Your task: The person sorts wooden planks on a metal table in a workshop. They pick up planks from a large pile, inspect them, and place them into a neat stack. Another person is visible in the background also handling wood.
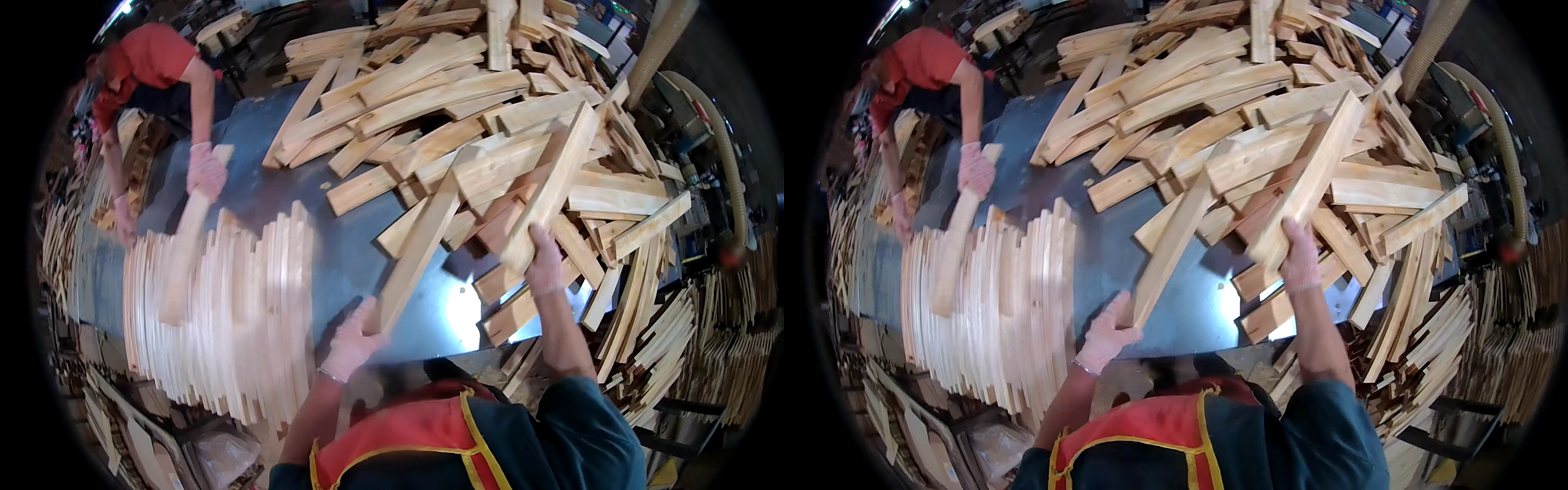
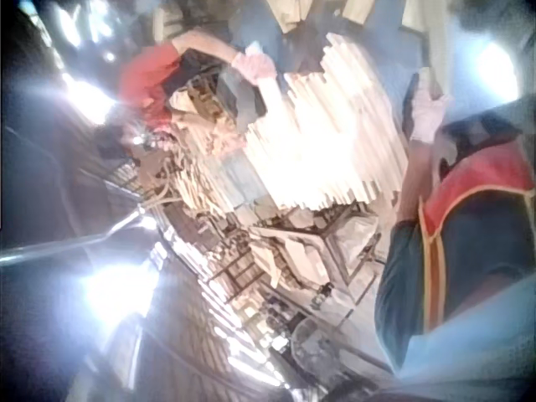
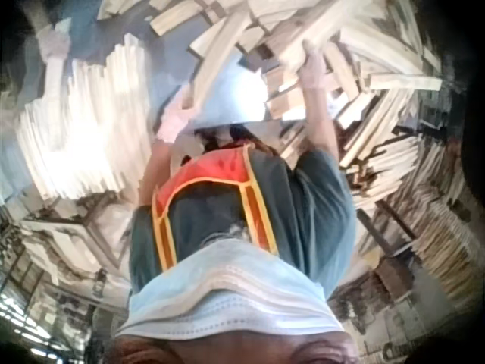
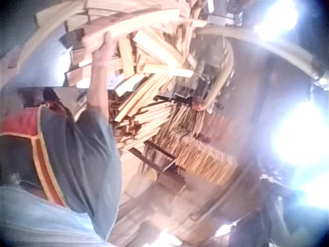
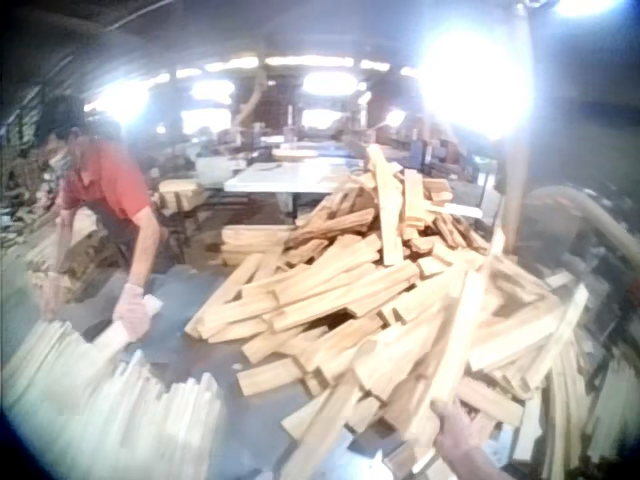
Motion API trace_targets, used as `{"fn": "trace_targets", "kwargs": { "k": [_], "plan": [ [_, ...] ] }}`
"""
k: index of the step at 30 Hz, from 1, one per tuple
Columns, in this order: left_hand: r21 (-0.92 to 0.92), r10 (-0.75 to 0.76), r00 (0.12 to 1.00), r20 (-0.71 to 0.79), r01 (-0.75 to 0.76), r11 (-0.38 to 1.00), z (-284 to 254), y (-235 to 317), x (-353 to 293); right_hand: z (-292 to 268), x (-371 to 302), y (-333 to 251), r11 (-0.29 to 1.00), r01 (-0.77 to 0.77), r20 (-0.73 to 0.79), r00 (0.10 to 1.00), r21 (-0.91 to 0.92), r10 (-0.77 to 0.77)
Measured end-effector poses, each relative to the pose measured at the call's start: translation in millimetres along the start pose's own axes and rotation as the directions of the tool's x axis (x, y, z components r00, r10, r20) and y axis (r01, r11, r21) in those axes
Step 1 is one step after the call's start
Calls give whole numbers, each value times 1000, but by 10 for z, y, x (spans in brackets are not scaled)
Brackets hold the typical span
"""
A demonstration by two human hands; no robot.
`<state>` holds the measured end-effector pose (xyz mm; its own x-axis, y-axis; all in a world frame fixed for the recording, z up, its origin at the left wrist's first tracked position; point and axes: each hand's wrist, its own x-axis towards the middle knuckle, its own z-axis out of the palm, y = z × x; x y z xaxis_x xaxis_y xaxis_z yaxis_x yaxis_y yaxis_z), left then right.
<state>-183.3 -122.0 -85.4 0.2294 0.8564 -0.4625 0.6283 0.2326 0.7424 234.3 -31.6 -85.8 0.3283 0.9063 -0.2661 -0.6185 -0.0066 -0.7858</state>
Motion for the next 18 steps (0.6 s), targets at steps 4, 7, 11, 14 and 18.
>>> {"fn": "trace_targets", "kwargs": {
  "k": [4, 7, 11, 14, 18],
  "plan": [
    [-891, 127, 944, 304, 235, 387, -145, -61, -980, 300, -569, 355, 987, -160, 133, 978, -18, 161],
    [-917, 150, 952, 268, 204, 342, -363, -415, -1357, 743, -889, 704, 956, -238, 188, 945, -171, 269],
    [-892, 59, 994, 92, 56, 449, -689, -699, -1675, 972, -1614, 1769, 840, -265, 224, 886, -473, 405],
    [-815, -84, 996, -33, 22, 579, -740, -800, -1823, 1214, -2099, 2484, 575, -287, 162, 780, -766, 605],
    [-820, -80, 989, -123, -56, 569, -814, -975, -1871, 1656, -2145, 2836, 454, -39, 339, 610, -890, 716]
  ]
}}
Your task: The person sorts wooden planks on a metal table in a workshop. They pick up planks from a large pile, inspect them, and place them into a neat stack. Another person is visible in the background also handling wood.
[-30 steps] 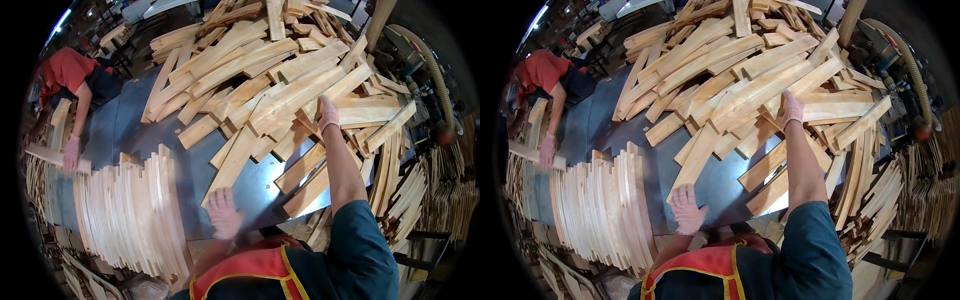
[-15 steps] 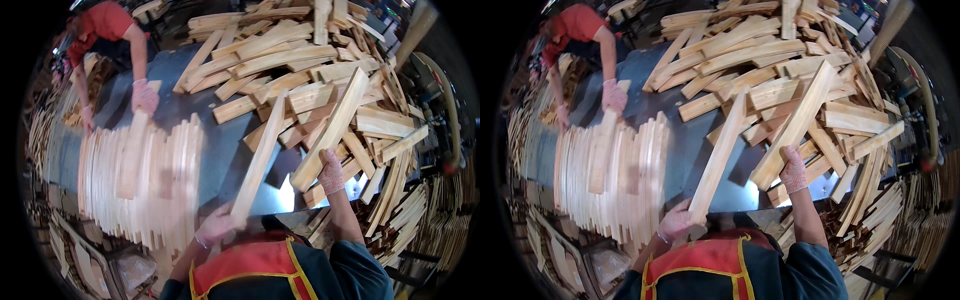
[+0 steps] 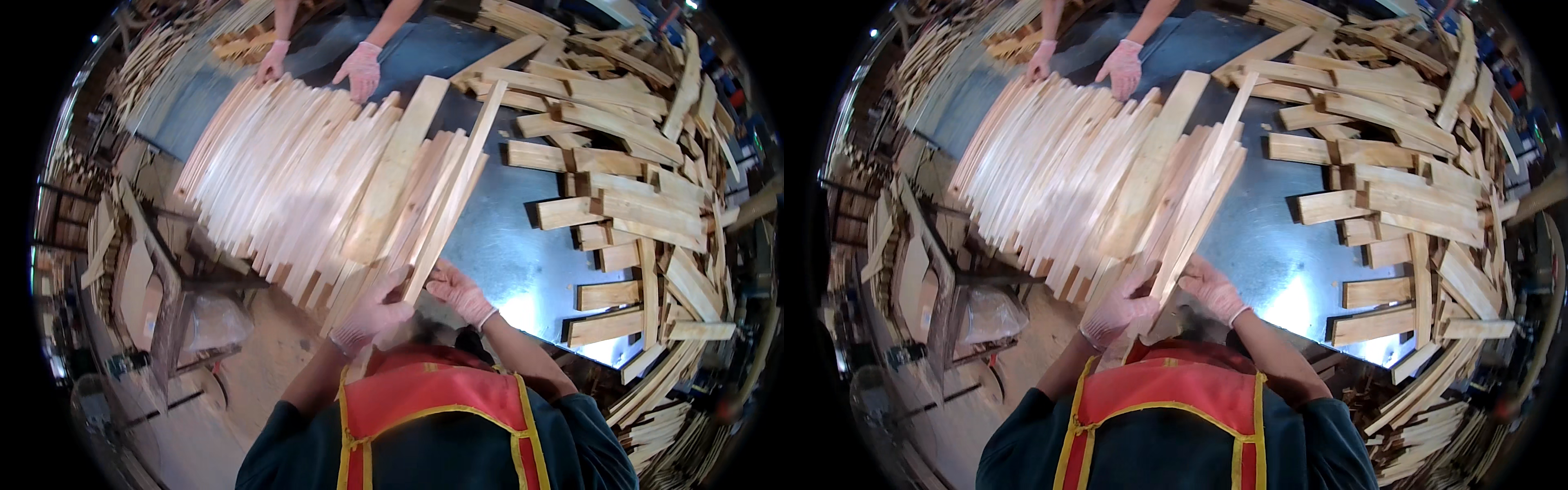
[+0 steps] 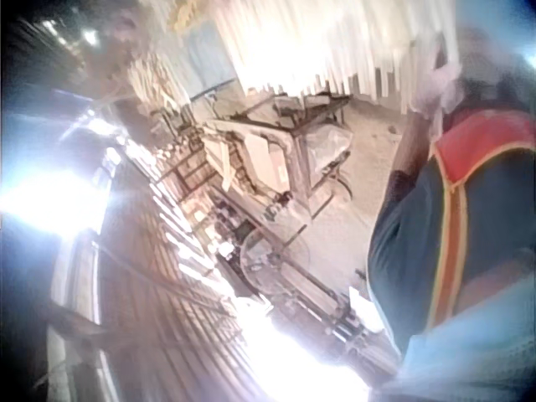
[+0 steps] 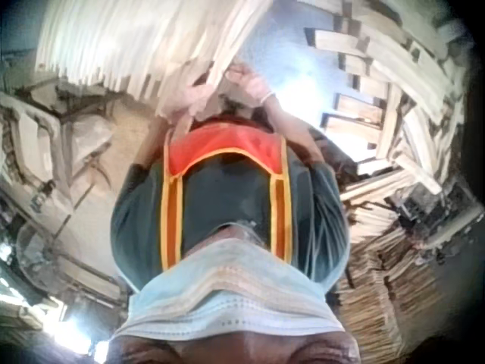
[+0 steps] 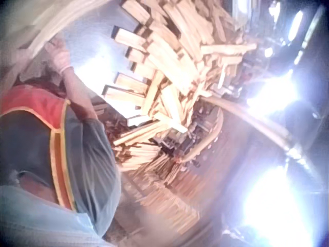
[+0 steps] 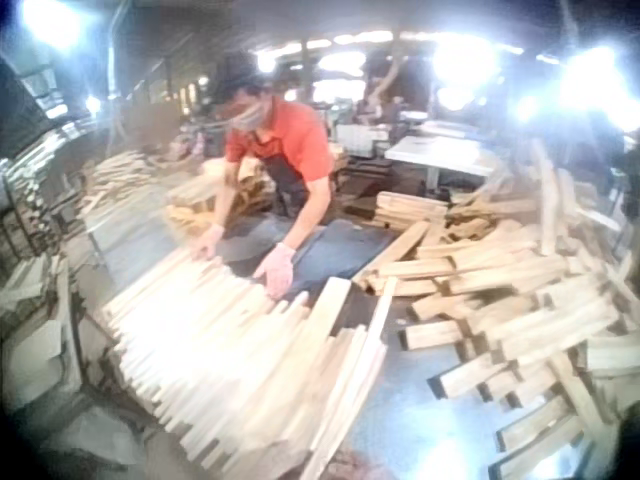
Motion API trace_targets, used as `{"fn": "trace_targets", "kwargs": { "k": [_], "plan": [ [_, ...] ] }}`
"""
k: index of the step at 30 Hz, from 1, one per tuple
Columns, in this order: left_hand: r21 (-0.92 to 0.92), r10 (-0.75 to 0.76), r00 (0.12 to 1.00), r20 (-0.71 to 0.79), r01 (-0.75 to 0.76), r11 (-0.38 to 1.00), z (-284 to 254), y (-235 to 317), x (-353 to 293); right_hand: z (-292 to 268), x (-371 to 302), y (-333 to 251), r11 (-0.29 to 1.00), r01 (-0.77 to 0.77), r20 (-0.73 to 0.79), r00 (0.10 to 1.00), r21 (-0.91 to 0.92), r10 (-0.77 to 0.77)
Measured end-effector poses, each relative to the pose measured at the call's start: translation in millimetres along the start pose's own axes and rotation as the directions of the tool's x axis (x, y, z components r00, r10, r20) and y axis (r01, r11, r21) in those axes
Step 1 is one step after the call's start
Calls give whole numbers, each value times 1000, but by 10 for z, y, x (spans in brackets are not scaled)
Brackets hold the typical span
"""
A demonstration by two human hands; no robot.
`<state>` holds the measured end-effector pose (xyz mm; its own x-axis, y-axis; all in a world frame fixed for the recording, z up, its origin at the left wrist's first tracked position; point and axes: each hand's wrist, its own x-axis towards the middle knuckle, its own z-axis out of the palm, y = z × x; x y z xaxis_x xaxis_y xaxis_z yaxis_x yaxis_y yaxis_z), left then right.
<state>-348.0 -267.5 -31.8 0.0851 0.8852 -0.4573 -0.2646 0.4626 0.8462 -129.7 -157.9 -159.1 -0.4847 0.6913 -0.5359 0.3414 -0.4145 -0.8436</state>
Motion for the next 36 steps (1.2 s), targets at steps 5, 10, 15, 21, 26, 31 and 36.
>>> {"fn": "trace_targets", "kwargs": {
  "k": [5, 10, 15, 21, 26, 31, 36],
  "plan": [
    [742, 70, 990, 120, -136, 656, 36, -105, 24, -73, -100, -694, 582, 52, 31, 991, 812, -132],
    [999, 261, 965, 2, -13, 41, 0, 122, 550, -449, -239, -674, 553, -79, 104, 995, 829, -14],
    [915, 345, 854, -390, 403, 37, -636, 589, 1309, -674, -601, -354, 589, -122, 51, 990, 799, 134],
    [612, 595, 798, -93, -426, 667, -1010, 308, 1592, -1008, -1087, -23, 446, -118, 105, 993, 887, 54],
    [790, 681, 485, 549, -567, -233, -165, 787, 1177, -1479, -1650, 406, 429, -134, 121, 991, 893, 59],
    [415, 493, 107, 863, -705, -575, 694, 948, 1606, -1431, -2129, 425, 493, -266, 288, 957, 829, 32],
    [276, 478, -33, 878, -780, -561, 2434, 670, 2040, -1252, -3048, 130, 563, 226, -94, 963, 795, -253]
  ]
}}
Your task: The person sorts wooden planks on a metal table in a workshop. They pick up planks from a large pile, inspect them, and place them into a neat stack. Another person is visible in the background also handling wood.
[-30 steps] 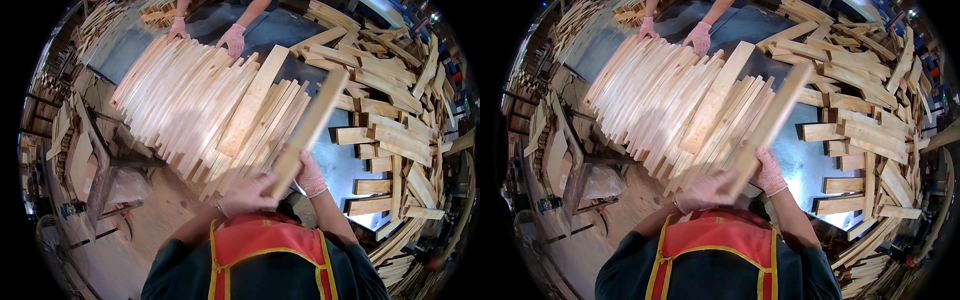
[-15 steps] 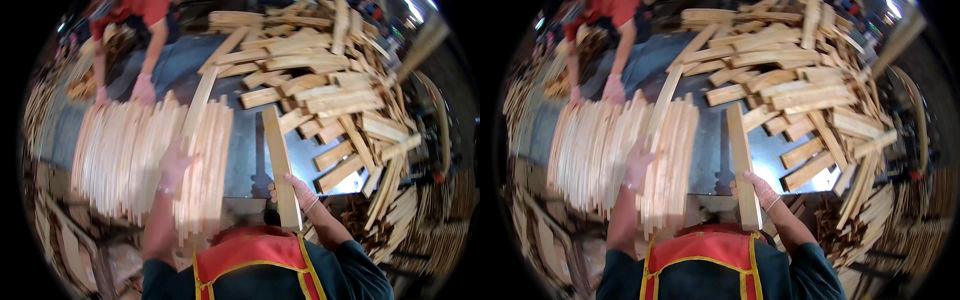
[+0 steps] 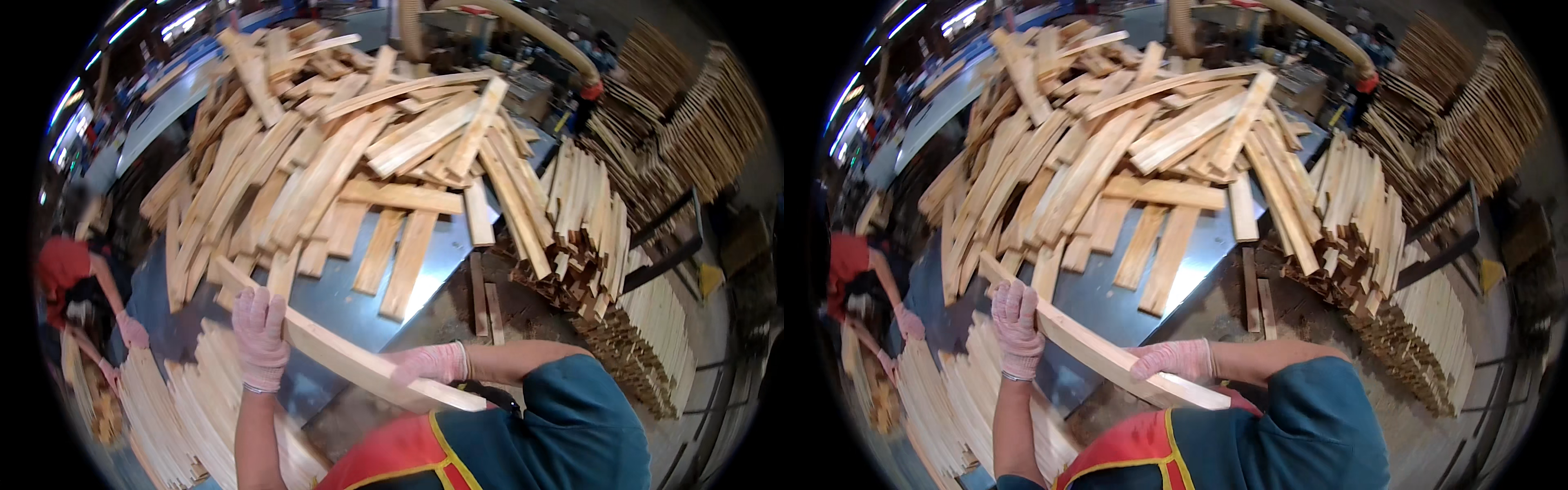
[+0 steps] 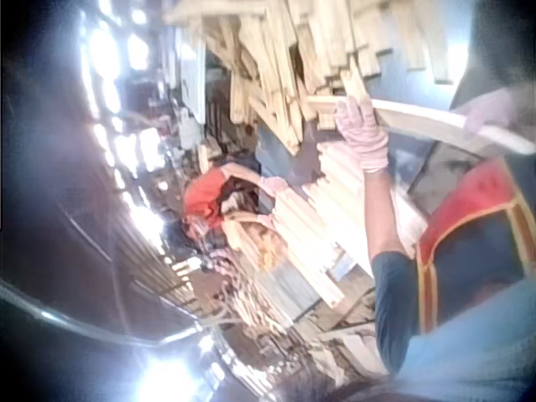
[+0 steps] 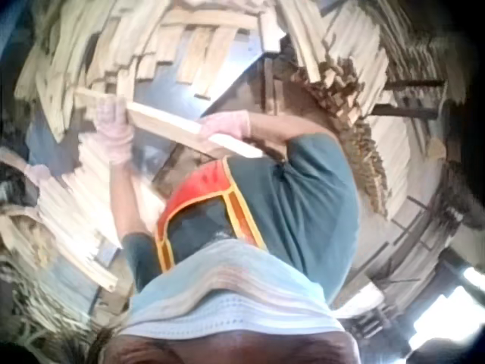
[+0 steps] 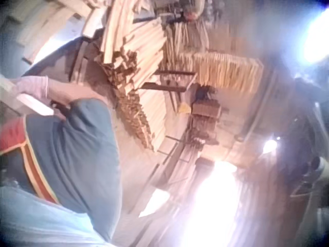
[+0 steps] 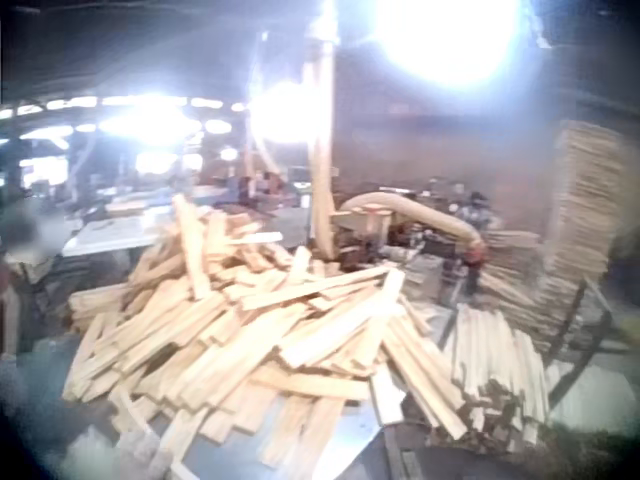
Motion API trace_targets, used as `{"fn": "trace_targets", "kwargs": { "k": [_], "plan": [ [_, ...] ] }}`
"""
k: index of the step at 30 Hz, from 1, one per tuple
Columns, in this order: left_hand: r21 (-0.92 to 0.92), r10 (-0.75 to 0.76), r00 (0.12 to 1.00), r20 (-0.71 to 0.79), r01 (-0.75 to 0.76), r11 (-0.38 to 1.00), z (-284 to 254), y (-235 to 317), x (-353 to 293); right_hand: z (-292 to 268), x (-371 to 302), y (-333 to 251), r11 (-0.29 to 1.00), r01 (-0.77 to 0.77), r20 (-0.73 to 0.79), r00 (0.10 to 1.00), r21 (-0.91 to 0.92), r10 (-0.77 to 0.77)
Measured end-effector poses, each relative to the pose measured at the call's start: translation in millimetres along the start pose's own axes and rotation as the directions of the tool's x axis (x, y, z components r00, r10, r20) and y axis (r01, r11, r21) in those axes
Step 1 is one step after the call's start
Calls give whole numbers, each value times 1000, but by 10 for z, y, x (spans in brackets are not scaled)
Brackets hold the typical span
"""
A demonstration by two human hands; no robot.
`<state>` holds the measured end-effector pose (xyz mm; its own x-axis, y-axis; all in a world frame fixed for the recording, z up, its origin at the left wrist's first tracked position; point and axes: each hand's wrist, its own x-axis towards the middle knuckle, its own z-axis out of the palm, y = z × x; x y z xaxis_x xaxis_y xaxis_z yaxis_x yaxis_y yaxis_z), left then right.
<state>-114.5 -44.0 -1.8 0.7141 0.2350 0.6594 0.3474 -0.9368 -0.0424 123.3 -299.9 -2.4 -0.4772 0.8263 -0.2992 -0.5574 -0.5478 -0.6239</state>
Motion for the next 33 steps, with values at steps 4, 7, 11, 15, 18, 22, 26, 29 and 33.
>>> {"fn": "trace_targets", "kwargs": {
  "k": [4, 7, 11, 15, 18, 22, 26, 29, 33],
  "plan": [
    [111, -266, 963, 28, 262, 959, 851, 482, 758, -489, -890, -316, 944, 244, -160, 964, 223, -212],
    [297, -472, 855, 217, 402, 866, 1488, -14, 763, -1001, -1792, -612, 889, 459, -422, 804, -7, -419],
    [386, -737, 587, 334, 629, 675, 1860, -411, 1079, -1854, -3171, -1098, 865, 290, -877, 137, -410, -461],
    [373, -747, 413, 521, 677, 635, 2299, 46, 1625, -3167, -4611, -1311, 857, 76, -819, -348, -509, -455],
    [479, -812, 412, 413, 660, 579, 2718, 85, 1386, -4377, -5545, -1340, 855, -20, -768, -428, -519, -476],
    [655, -843, 376, 384, 533, 536, 2520, 218, 1598, -4725, -5257, -1668, 847, -527, -857, -463, 62, -226],
    [713, -781, 513, 357, 390, 583, 2351, 39, 1733, -4635, -4710, -1842, 482, -870, -614, -324, -105, -719],
    [527, -732, 479, 484, 509, 681, 2370, 93, 1757, -4682, -4284, -1731, 278, -766, -480, 45, -580, -876],
    [157, -500, 128, 857, 858, 489, 2352, 468, 1140, -4106, -2967, -1579, 564, -209, -598, 384, -799, -704]
  ]
}}
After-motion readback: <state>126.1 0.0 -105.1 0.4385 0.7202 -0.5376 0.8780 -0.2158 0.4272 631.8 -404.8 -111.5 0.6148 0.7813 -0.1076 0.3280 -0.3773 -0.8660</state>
